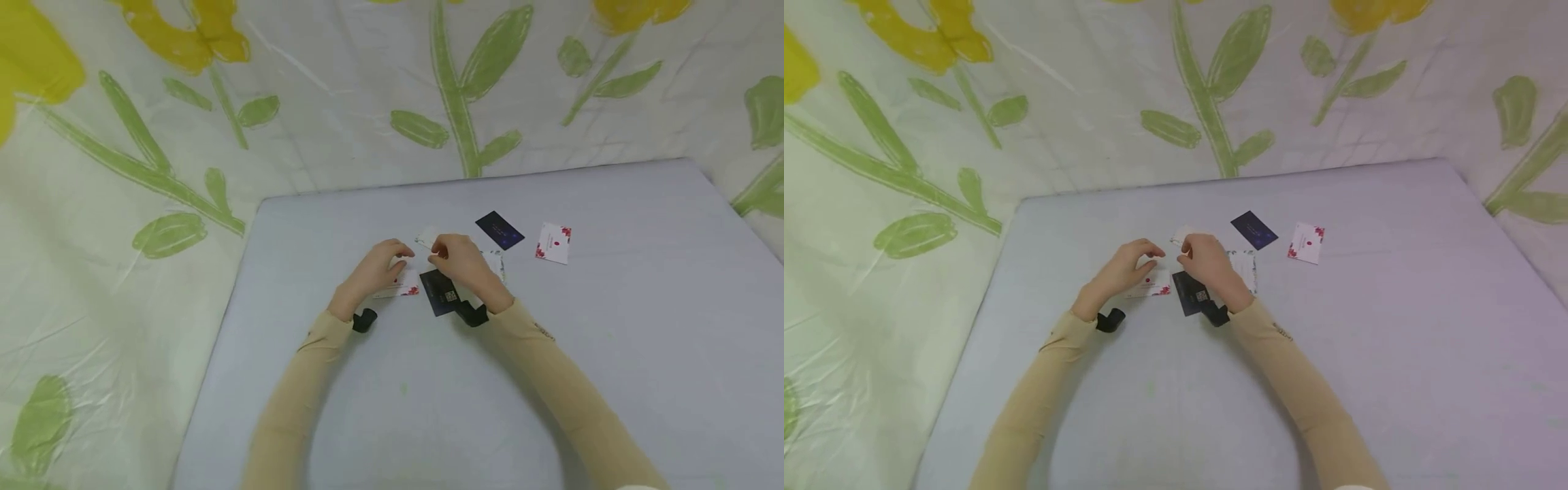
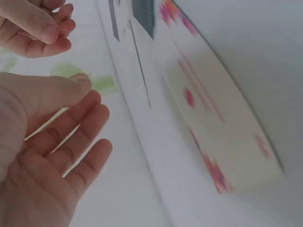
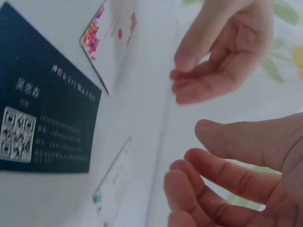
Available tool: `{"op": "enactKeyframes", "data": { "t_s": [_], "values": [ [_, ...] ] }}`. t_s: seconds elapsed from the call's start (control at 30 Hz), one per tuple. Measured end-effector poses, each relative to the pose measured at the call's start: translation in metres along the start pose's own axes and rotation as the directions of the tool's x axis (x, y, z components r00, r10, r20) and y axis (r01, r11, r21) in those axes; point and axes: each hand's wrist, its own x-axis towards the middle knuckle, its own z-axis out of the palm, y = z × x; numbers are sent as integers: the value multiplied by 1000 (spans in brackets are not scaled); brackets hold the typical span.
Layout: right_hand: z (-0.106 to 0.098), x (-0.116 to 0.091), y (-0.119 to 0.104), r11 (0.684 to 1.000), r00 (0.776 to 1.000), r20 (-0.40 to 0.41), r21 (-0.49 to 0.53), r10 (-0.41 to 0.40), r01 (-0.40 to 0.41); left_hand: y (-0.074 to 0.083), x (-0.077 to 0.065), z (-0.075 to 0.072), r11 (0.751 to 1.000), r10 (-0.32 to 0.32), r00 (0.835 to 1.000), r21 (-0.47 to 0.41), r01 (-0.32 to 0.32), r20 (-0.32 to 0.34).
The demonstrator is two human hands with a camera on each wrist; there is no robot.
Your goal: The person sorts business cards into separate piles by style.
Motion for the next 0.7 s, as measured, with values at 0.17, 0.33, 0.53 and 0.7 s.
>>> {"op": "enactKeyframes", "data": {
  "t_s": [0.17, 0.33, 0.53, 0.7],
  "values": [
    [-14, -16, 9, 1000, 999, -27, -23, 19, -19, 19, 20, 9, 995, 96, 993, 0, -96, 65],
    [-34, -29, 31, 998, 996, -78, -36, 45, -48, 40, 36, 23, 995, 101, 989, 6, -102, 107],
    [-72, -39, 76, 994, 995, -65, -74, 79, -84, 71, 64, 53, 993, 108, 988, 34, -113, 107],
    [-107, -42, 116, 981, 1000, 23, -193, 0, 4, 106, 90, 81, 991, 66, 993, 112, -77, 96]
  ]
}}
